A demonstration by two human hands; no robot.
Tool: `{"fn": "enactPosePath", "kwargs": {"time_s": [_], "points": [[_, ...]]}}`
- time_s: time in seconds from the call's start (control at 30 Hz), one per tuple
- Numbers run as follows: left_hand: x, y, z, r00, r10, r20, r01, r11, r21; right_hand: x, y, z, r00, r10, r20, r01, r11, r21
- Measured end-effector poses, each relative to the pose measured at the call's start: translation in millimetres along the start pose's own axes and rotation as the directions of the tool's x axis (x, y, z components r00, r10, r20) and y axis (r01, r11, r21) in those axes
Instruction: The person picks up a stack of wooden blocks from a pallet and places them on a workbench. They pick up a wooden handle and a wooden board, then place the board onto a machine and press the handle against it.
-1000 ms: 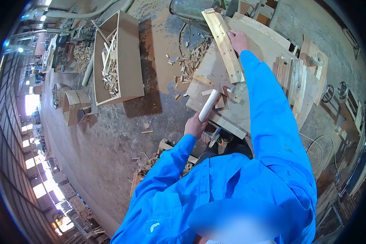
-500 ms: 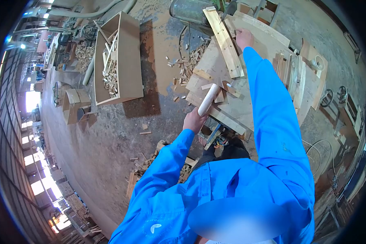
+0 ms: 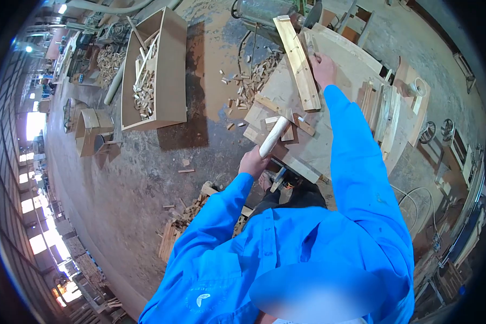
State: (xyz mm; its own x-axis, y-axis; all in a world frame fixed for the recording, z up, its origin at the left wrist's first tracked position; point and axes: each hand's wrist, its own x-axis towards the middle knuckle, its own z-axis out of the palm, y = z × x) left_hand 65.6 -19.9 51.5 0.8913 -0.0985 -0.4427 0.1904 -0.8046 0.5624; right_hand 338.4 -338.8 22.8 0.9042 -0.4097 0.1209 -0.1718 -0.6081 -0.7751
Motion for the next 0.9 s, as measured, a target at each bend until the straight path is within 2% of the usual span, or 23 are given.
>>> {"fn": "enactPosePath", "kwargs": {"time_s": [0.1, 0.17, 0.3, 0.43, 0.5, 0.9], "points": [[-8.6, -1.5, -5.4, 0.997, -0.057, 0.051, 0.06, 0.997, -0.045, -5.6, -1.1, 1.7, 0.998, -0.039, 0.056, 0.045, 0.992, -0.118], [-9.7, -8.4, -3.3, 1.0, -0.011, 0.025, 0.011, 1.0, -0.015, -3.6, -7.5, 5.1, 0.997, 0.009, 0.079, -0.001, 0.994, -0.106], [-13.2, -11.0, -5.7, 0.996, -0.066, 0.051, 0.066, 0.998, 0.005, 8.9, -14.5, 18.5, 0.988, 0.101, 0.118, -0.088, 0.99, -0.111], [-14.5, -10.0, -8.9, 0.995, -0.084, 0.063, 0.083, 0.996, 0.013, 29.2, -14.2, 35.6, 0.987, 0.1, 0.125, -0.087, 0.991, -0.106], [-12.8, -9.6, -8.8, 0.994, -0.085, 0.064, 0.085, 0.996, 0.014, 39.4, -14.4, 42.6, 0.993, 0.05, 0.107, -0.038, 0.993, -0.113], [-12.5, -17.1, -2.1, 0.993, -0.104, 0.057, 0.102, 0.994, 0.032, 50.6, -18.3, 50.4, 0.995, 0.057, 0.081, -0.049, 0.994, -0.096]]}}
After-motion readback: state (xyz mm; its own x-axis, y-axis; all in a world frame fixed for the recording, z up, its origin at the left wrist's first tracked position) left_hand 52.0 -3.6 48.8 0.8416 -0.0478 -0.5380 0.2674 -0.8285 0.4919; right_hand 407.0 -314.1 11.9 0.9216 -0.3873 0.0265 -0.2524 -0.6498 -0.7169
